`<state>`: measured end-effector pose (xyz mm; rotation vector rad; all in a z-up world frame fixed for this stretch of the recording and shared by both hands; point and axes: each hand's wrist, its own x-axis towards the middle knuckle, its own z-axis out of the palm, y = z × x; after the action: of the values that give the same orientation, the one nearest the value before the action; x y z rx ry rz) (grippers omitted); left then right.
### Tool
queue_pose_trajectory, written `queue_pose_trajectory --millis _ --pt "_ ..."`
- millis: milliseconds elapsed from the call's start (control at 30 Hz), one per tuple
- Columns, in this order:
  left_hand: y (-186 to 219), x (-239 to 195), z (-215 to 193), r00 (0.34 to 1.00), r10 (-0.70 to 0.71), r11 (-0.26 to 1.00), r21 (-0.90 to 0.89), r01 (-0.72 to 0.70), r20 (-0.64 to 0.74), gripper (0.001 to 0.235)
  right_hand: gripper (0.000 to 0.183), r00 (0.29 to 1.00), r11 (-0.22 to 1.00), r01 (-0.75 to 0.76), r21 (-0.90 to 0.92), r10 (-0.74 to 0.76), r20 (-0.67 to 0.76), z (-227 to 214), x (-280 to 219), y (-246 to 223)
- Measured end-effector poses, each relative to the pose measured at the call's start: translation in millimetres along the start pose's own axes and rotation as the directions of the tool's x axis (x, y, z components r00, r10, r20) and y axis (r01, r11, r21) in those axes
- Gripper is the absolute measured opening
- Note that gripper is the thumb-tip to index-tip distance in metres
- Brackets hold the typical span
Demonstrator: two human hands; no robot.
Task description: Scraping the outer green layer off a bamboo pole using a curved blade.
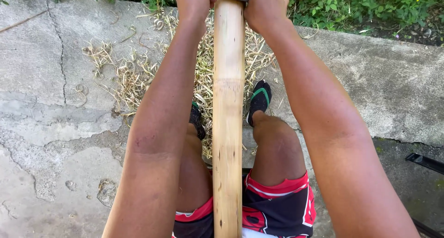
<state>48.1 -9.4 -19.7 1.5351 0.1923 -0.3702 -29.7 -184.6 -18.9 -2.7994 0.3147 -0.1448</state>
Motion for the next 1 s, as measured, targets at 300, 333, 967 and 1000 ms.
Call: queue_pose_trajectory --millis 300,333,967,1000 --pt "18 -40 -5 0.998 -0.063 0.992 0.113 0.06 0.02 0.031 0.021 0.985 0.992 -0.099 0.077 0.087 0.149 3 -26 -2" --pt "15 -45 -8 0.994 -0.108 0.978 0.18 0.102 0.025 0.033 0.024 0.997 0.997 -0.046 0.067 0.042 0.07 3 -34 -5" --pt "2 -11 2 0.992 0.125 0.987 0.093 -0.127 0.027 0.036 0.034 0.981 0.992 0.103 0.077 -0.088 -0.175 11 -2 8" --pt "-1 -13 2 0.99 0.137 0.989 0.055 -0.138 0.021 0.033 0.029 1.0 0.994 0.011 0.109 -0.008 -0.021 7 -6 6"
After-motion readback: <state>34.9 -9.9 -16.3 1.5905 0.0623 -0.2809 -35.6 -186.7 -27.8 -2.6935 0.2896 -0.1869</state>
